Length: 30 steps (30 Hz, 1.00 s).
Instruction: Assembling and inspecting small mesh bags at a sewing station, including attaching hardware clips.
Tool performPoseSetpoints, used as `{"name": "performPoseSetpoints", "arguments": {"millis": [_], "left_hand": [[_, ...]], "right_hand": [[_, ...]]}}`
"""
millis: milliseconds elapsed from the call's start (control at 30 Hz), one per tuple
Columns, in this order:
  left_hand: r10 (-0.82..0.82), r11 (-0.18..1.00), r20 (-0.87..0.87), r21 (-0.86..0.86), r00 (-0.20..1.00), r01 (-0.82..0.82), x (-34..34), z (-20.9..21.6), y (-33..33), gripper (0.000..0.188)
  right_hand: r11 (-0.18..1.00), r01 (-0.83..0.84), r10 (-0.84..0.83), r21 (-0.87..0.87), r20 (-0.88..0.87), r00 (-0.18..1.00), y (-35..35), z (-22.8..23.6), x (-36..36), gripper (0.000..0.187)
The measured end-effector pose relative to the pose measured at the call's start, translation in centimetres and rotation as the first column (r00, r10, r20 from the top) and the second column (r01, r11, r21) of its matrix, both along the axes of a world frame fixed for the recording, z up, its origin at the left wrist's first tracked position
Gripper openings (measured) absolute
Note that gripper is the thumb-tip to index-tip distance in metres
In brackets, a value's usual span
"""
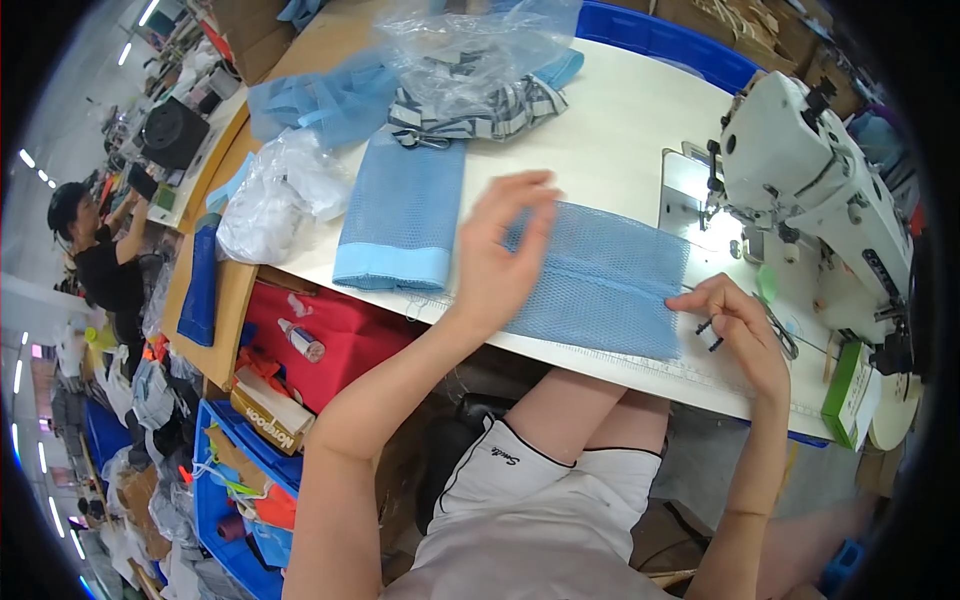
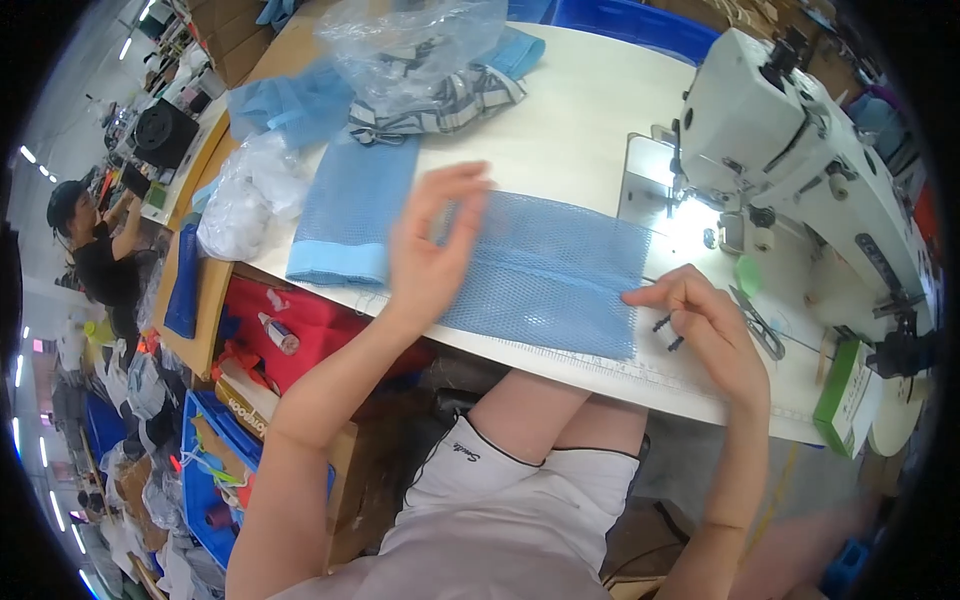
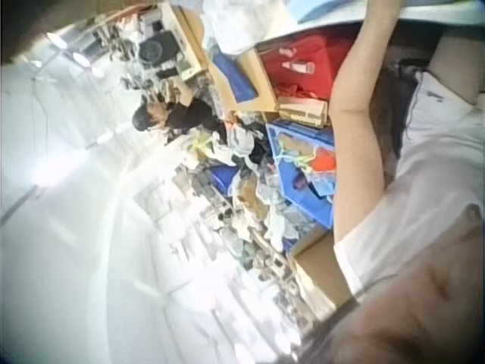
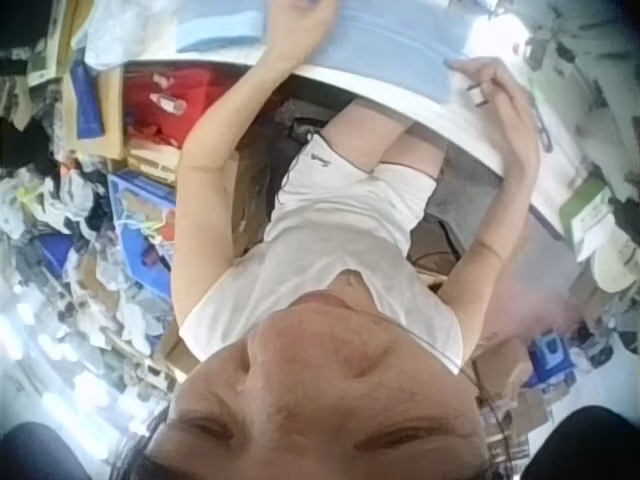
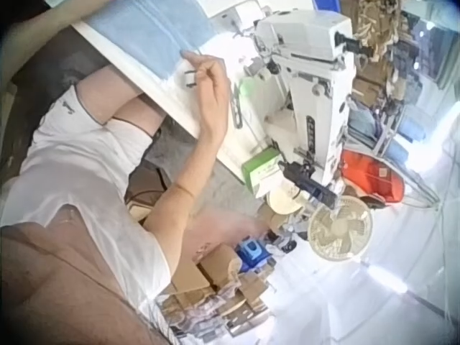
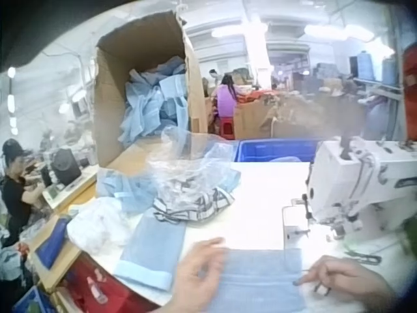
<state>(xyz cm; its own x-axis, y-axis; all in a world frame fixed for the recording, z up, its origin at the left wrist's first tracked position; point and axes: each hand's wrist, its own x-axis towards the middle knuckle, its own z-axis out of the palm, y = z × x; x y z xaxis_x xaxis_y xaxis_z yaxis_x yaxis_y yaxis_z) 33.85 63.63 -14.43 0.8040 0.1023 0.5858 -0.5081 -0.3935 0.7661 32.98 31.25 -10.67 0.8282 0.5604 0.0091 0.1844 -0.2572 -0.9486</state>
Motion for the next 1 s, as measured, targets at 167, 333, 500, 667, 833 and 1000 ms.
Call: {"name": "performPoseSetpoints", "arguments": {"millis": [167, 333, 500, 667, 833, 1000], "left_hand": [[0.034, 0.876, -0.235, -0.461, 0.971, -0.142, 0.8, -0.9, 1.9, 0.024], [-0.139, 0.604, -0.238, -0.79, 0.961, -0.109, 1.0, -0.9, 2.5, 0.023], [-0.088, 0.833, -0.314, -0.544, 0.945, -0.103, 1.0, -1.2, 2.2, 0.026], [-0.138, 0.84, -0.285, -0.541, 0.949, -0.04, 0.9, -1.9, 2.9, 0.037], [-0.082, 0.872, -0.298, -0.484, 0.951, -0.076, 0.9, -1.0, 2.3, 0.035], [-0.244, 0.969, -0.187, -0.09, 0.952, 0.231, -0.3, 3.3, -2.1, 0.019]], "right_hand": [[0.999, -0.012, 0.011, -0.03, -0.008, 1.0, -0.2, 0.1, 0.1, 0.01], [0.999, -0.024, 0.024, -0.021, -0.006, 1.0, -0.4, 0.1, 0.1, 0.008], [0.999, -0.043, 0.043, -0.013, -0.032, 0.999, -0.7, 0.1, 0.2, 0.008], [0.998, -0.057, 0.059, 0.029, -0.048, 0.997, -0.7, -0.2, 0.2, 0.01], [0.999, -0.018, 0.018, -0.038, -0.01, 1.0, -0.8, 0.0, -0.1, 0.01], [0.998, -0.062, 0.062, -0.023, -0.019, 0.998, -1.1, -0.5, 0.5, 0.007]]}}
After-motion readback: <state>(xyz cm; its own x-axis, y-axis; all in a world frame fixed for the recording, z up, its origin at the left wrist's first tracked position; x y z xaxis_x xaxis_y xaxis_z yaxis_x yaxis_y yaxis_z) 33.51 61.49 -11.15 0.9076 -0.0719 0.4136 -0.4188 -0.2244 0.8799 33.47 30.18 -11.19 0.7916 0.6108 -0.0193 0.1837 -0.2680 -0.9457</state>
